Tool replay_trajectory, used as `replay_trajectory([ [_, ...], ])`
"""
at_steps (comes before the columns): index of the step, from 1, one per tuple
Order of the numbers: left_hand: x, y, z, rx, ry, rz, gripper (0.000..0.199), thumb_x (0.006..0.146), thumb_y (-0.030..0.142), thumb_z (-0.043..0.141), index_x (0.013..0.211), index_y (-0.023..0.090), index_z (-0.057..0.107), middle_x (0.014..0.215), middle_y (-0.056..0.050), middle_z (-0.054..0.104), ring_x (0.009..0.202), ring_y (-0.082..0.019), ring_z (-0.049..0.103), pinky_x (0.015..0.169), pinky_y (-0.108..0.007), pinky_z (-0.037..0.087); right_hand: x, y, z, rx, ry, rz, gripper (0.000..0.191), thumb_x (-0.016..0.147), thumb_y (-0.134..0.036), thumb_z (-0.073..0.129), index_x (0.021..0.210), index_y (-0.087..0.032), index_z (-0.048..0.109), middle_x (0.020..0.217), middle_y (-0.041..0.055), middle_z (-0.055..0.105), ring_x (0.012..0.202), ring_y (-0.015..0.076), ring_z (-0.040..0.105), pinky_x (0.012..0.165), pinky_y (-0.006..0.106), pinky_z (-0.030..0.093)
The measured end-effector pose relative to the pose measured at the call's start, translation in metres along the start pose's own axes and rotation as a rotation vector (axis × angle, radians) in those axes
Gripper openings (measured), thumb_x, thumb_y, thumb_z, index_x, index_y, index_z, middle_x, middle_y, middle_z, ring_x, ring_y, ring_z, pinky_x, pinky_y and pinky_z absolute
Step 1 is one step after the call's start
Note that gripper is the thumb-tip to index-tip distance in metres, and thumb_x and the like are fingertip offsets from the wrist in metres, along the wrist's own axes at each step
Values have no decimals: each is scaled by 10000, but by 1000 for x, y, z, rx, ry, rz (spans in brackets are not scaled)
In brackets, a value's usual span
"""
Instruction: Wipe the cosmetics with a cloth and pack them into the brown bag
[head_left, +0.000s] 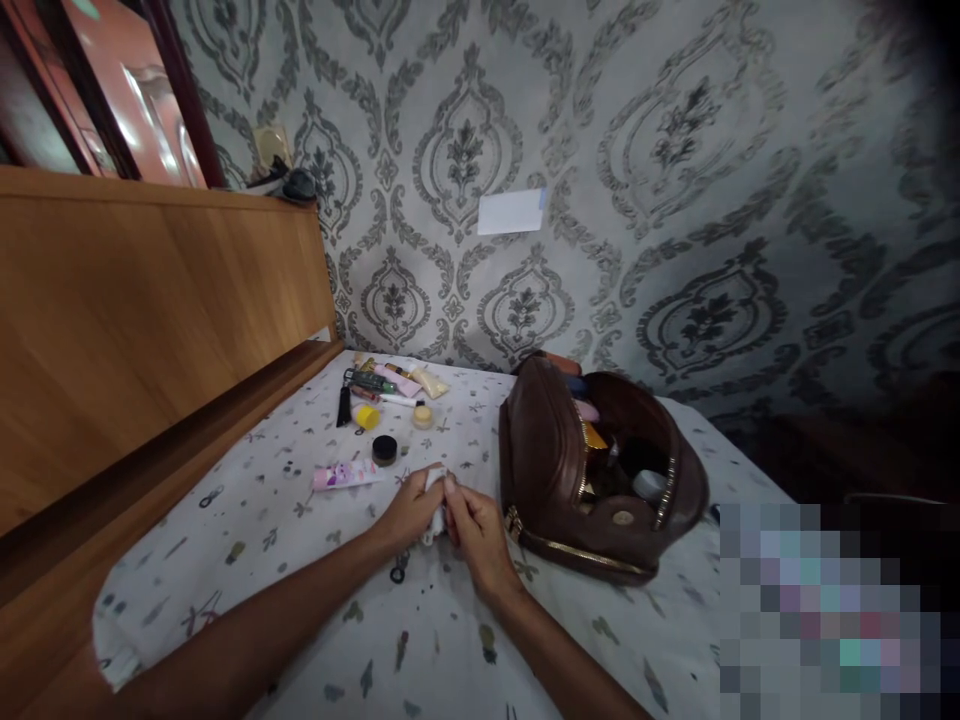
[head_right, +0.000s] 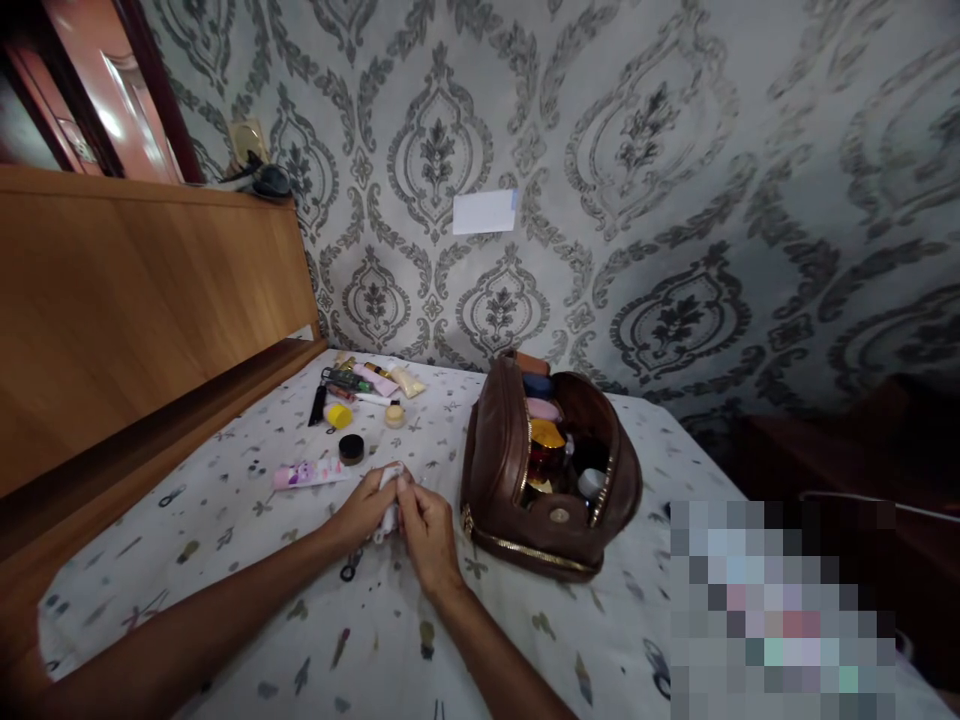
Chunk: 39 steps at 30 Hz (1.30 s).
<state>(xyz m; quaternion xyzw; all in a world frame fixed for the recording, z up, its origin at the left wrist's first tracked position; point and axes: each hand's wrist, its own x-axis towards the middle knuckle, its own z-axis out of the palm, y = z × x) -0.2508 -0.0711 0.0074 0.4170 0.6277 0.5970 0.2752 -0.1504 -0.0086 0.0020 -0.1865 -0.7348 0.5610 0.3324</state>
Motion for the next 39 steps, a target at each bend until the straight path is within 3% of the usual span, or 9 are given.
replay_trajectory([
  [11,-2,4,-1,30,2,23,254,864,395,474,706,196,481,568,56,470,525,-107,462,523,-216,403,0,-5,0,7,-2,34,622,856,-742,388,527,-215,413,461,-39,391,458,108,370,483,253,295],
  [16,2,13,-9,123,102,64,287,863,440,482,746,183,536,614,30,514,545,-115,486,530,-218,409,0,-2,0,42,3,67,640,826,-781,385,519,-221,414,445,-38,398,436,109,372,464,253,295],
  [18,11,20,-24,192,190,82,311,880,447,443,841,170,578,670,12,553,571,-127,506,541,-229,418,0,0,0,43,4,77,640,833,-781,367,522,-224,406,442,-38,396,432,109,372,463,253,296],
  [21,39,34,-63,348,303,111,368,902,455,405,963,163,620,733,-6,605,620,-154,548,574,-250,441,0,1,0,19,10,77,631,858,-755,355,518,-224,391,448,-36,395,445,110,379,476,251,300],
  [25,96,45,-127,648,346,129,302,878,327,463,1030,177,676,925,-32,697,863,-207,626,795,-302,487,1,1,-1,18,4,87,619,878,-727,359,521,-222,389,450,-37,390,450,110,380,481,251,296],
  [28,137,39,-163,874,338,54,310,851,227,491,1091,201,686,1035,-41,722,1021,-245,625,914,-350,472,1,1,-1,24,-5,113,612,879,-721,365,528,-220,393,455,-37,391,449,109,373,471,250,284],
  [31,165,23,-182,1072,283,-13,331,853,185,526,1145,225,675,1216,-63,681,1156,-265,590,995,-411,440,1,0,-2,28,-9,118,606,887,-706,367,528,-218,389,466,-37,389,458,108,374,476,249,289],
  [34,178,7,-189,1225,165,-20,399,844,159,565,1233,223,633,1355,-84,602,1227,-271,550,1023,-464,425,1,-2,-3,28,-6,125,597,898,-685,372,530,-216,392,471,-37,387,468,109,379,485,249,296],
  [39,184,-4,-198,1381,31,-6,613,737,53,527,1279,324,614,1348,-29,620,1203,-277,567,973,-402,462,1,-3,-4,30,-19,137,599,891,-700,373,537,-218,398,471,-34,390,467,113,379,485,255,300],
])
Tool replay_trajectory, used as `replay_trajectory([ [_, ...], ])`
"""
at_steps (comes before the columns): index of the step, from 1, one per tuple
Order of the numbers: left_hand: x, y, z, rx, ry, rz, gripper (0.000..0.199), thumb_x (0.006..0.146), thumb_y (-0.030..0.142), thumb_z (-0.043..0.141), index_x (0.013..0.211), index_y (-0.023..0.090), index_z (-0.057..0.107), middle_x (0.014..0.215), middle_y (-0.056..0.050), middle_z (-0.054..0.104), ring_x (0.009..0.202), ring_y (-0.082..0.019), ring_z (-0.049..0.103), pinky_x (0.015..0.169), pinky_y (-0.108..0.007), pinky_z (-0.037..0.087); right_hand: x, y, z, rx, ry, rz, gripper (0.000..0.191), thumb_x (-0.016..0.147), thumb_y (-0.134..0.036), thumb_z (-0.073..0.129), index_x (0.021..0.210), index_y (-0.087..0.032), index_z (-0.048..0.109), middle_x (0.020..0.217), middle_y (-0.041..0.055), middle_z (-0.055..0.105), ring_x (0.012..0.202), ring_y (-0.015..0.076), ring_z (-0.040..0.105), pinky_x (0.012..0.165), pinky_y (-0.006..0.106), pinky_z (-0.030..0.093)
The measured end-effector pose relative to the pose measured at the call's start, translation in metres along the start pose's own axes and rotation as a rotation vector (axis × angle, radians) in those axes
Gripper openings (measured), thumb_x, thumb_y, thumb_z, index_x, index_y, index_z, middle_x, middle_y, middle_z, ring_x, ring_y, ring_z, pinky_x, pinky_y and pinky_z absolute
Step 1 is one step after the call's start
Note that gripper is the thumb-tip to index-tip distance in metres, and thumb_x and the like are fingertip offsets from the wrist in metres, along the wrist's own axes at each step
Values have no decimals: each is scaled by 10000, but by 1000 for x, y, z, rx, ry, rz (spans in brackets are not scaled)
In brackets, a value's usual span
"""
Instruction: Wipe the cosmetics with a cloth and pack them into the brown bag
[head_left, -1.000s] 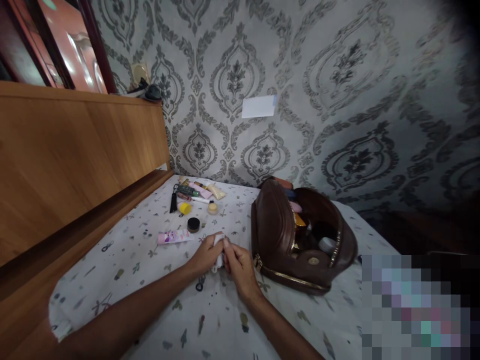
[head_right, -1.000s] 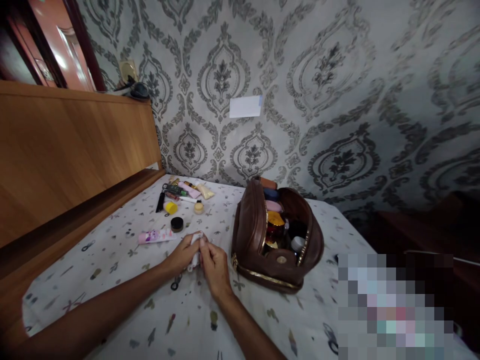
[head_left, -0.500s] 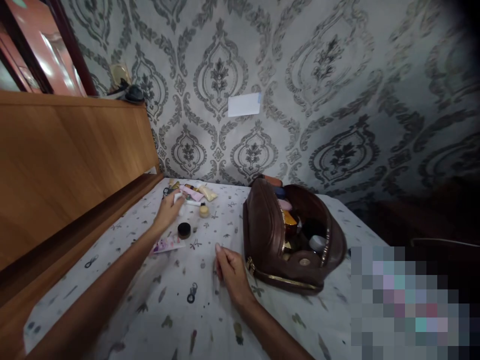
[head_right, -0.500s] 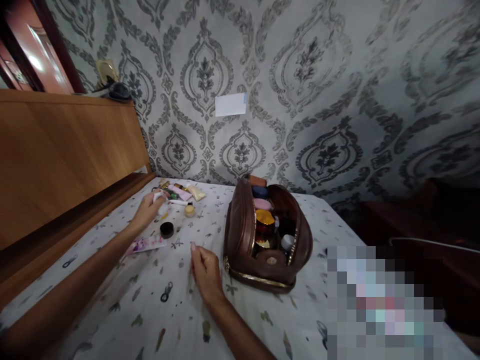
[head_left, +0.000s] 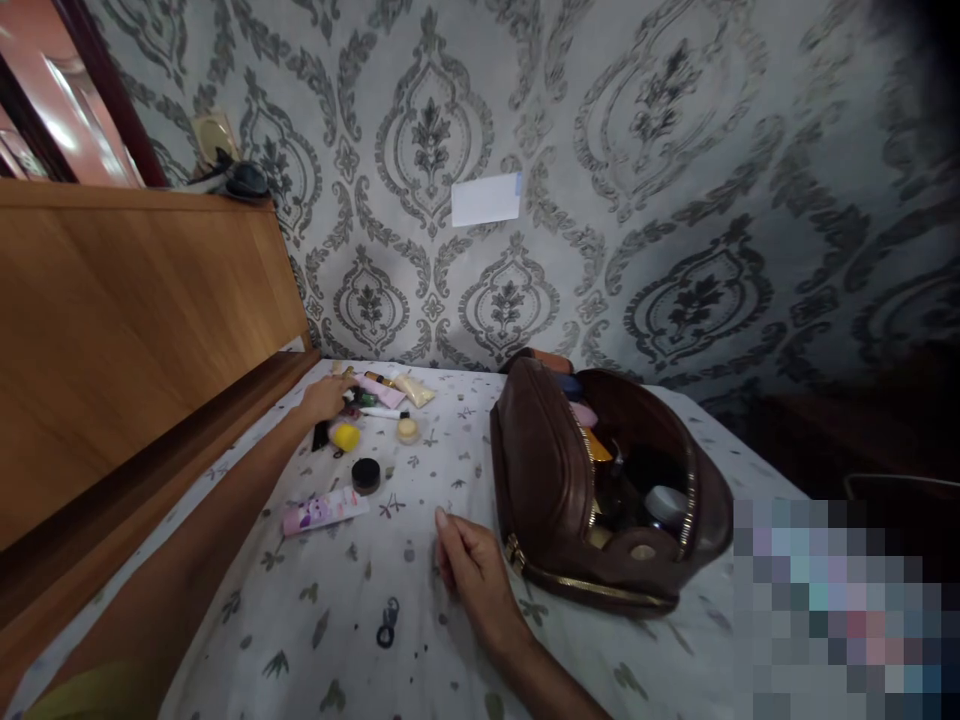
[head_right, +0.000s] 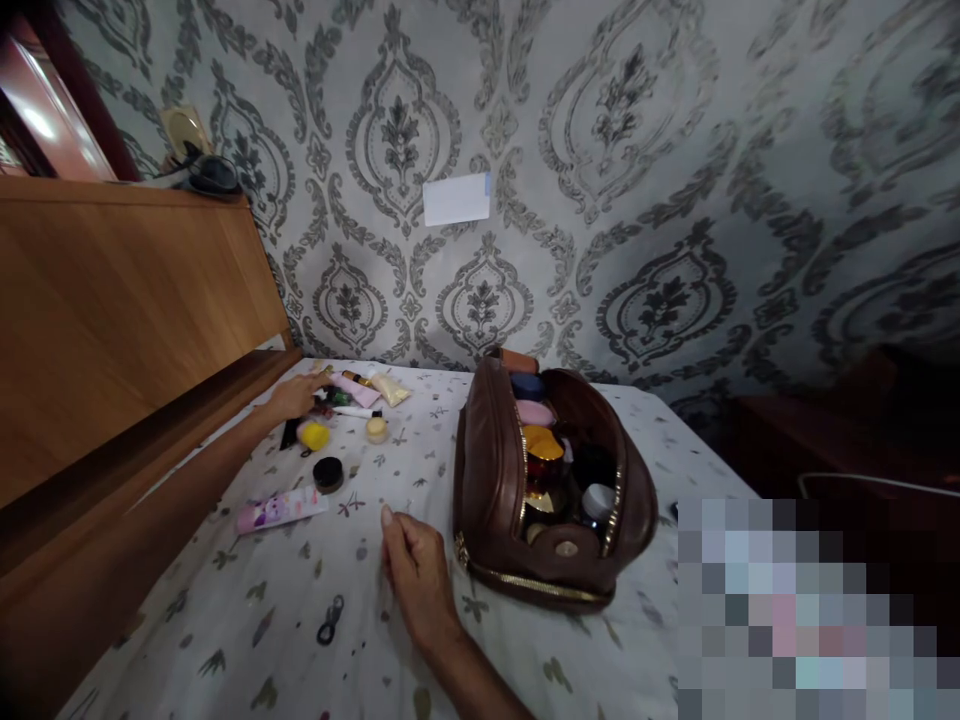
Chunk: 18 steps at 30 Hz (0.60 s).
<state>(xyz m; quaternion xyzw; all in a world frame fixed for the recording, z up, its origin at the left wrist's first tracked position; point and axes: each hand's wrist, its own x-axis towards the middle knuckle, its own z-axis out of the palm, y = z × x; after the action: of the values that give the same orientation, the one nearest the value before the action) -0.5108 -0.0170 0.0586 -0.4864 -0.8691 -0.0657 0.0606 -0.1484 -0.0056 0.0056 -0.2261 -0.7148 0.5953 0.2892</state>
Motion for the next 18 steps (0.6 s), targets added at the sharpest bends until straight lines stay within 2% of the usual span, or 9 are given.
replay_trajectory([
  [3,2,-8,-5,37,-4,8,609,730,53,502,1263,319,628,1336,-23,630,1199,-274,566,973,-390,460,0,1,0,5,-5,1,601,890,-703,378,537,-218,400,472,-34,391,466,114,377,485,256,304],
  [8,-3,-22,-15,26,16,1,491,773,79,516,1187,291,672,1364,-8,614,1215,-247,560,996,-347,447,1,0,0,0,3,-5,609,878,-713,396,523,-218,401,466,-31,395,466,117,387,486,258,310],
  [10,-10,-29,-15,6,24,6,405,823,104,542,1176,256,669,1337,-35,628,1198,-234,573,1006,-367,445,1,-2,0,9,4,-1,607,874,-717,399,526,-219,399,470,-32,394,465,117,385,487,258,312],
  [13,-21,-39,-13,-30,53,-8,258,912,230,580,1156,181,651,1240,-83,659,1143,-233,604,993,-440,462,0,-4,0,10,0,3,607,870,-721,399,527,-221,393,470,-32,390,468,120,384,489,260,311],
  [18,-25,-57,-15,-89,131,-73,276,939,343,587,1133,154,635,1182,-87,660,1090,-233,625,962,-468,489,0,-2,1,-11,-2,5,617,862,-734,392,524,-218,402,470,-27,391,475,123,392,494,260,314],
])
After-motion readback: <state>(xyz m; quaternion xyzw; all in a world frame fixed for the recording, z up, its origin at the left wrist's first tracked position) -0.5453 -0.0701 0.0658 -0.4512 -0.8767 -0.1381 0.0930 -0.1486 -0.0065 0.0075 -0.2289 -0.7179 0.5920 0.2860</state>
